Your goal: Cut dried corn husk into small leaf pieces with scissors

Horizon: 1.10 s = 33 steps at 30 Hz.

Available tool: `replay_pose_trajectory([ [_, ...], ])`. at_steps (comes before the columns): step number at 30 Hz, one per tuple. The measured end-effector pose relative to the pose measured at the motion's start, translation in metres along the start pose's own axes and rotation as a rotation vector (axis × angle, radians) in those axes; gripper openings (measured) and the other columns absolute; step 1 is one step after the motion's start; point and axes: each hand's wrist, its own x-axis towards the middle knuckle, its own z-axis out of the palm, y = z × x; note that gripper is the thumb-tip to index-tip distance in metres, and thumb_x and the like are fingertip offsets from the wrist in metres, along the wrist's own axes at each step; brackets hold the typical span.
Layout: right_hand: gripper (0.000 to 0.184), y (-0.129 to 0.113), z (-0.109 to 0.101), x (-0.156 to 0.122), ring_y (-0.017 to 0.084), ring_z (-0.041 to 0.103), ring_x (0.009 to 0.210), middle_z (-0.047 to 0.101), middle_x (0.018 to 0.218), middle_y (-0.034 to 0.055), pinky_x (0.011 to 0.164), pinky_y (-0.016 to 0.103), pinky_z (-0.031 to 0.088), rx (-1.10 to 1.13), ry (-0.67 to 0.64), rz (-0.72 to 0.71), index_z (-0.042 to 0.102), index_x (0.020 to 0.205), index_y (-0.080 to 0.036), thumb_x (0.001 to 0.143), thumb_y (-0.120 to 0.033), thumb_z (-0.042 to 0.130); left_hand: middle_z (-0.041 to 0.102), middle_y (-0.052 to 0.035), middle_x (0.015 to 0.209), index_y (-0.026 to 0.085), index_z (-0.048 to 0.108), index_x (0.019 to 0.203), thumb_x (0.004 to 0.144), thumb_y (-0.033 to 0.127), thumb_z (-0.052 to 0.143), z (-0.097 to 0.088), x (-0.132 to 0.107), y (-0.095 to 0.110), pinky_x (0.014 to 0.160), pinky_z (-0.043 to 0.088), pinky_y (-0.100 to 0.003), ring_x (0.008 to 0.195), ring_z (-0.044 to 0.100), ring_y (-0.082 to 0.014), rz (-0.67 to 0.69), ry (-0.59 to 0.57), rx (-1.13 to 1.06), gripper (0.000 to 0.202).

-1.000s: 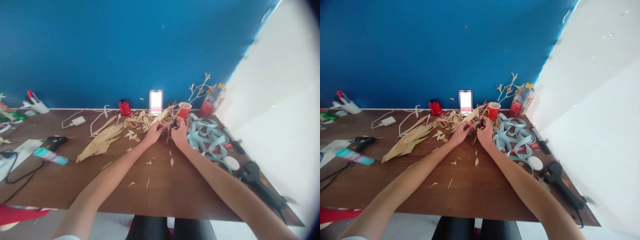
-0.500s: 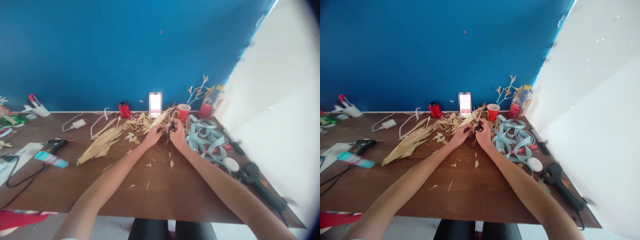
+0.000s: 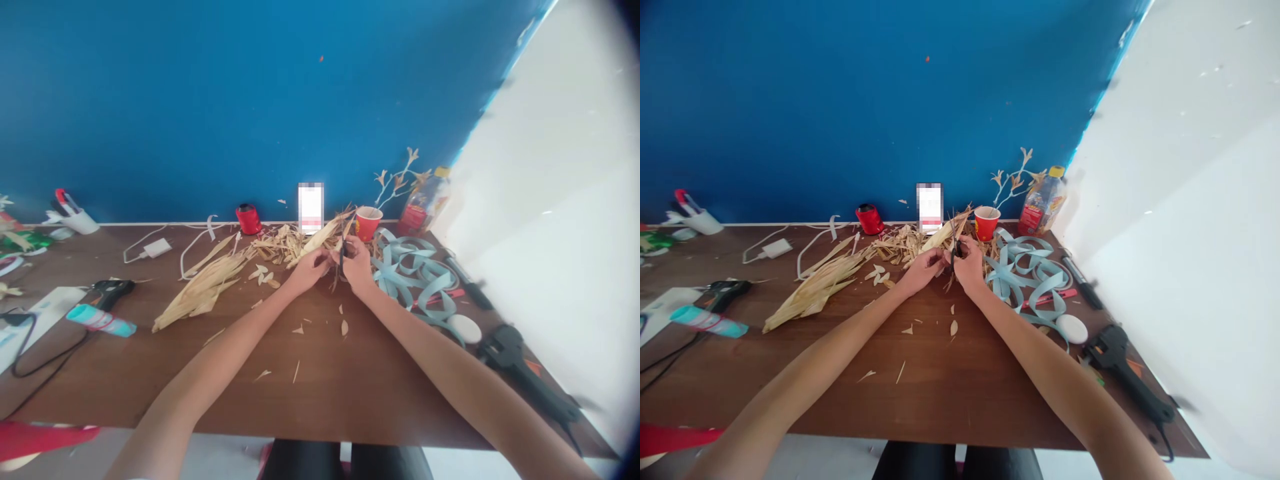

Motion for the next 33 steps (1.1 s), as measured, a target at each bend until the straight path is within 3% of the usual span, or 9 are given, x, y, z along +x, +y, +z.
replay_pose_trajectory([
  [5,0.043,-0.006,-0.001,0.003,0.015,0.061,0.067,0.065,0.077,-0.0011,0.060,0.028,0.050,0.115,0.103,0.072,0.054,0.102,-0.022,0.065,-0.033,0.071,0.055,0.0019,0.065,0.016,0.057,0.080,0.084,0.047,0.057,0.000,-0.002,0.000,0.054,0.037,-0.022,0.055,0.047,-0.0093,0.011,-0.036,-0.029,0.031],
  [13,0.044,-0.019,-0.004,0.008,0.016,0.064,0.072,0.067,0.080,-0.0011,0.060,0.028,0.052,0.252,0.192,0.186,0.054,0.093,-0.023,0.057,-0.032,0.077,0.055,0.0029,0.059,0.016,0.053,0.073,0.081,0.041,0.061,-0.002,-0.005,0.004,0.054,0.038,-0.022,0.052,0.049,-0.0086,-0.007,-0.150,-0.082,0.027],
  [18,0.049,-0.022,0.001,0.002,0.015,0.063,0.065,0.066,0.074,-0.0026,0.055,0.028,0.051,0.236,0.094,0.228,0.055,0.098,-0.022,0.057,-0.035,0.079,0.060,-0.0005,0.070,0.014,0.057,0.078,0.081,0.041,0.062,-0.004,-0.006,0.007,0.064,0.045,-0.024,0.063,0.055,-0.0106,0.001,-0.210,-0.192,0.027],
  [22,0.052,-0.023,0.005,-0.003,0.015,0.063,0.066,0.066,0.075,-0.0024,0.058,0.028,0.051,0.232,-0.004,0.195,0.055,0.101,-0.022,0.057,-0.035,0.080,0.059,-0.0005,0.071,0.013,0.060,0.080,0.081,0.046,0.062,-0.003,-0.003,0.004,0.064,0.045,-0.025,0.063,0.054,-0.0112,-0.031,-0.170,-0.232,0.032],
  [27,0.049,-0.021,0.005,-0.001,0.014,0.061,0.066,0.066,0.077,-0.0016,0.058,0.027,0.050,0.186,-0.035,0.132,0.056,0.098,-0.022,0.057,-0.032,0.081,0.054,0.0015,0.068,0.014,0.058,0.076,0.079,0.046,0.065,-0.002,-0.001,-0.005,0.063,0.043,-0.025,0.063,0.051,-0.0099,-0.034,-0.131,-0.241,0.033],
  [33,0.049,-0.022,0.004,-0.001,0.013,0.058,0.057,0.065,0.072,-0.0028,0.051,0.026,0.047,0.175,-0.108,0.174,0.055,0.097,-0.022,0.058,-0.035,0.081,0.054,0.0015,0.073,0.014,0.055,0.081,0.076,0.042,0.068,-0.001,0.000,-0.006,0.065,0.042,-0.025,0.066,0.051,-0.0105,-0.048,-0.123,-0.290,0.031],
])
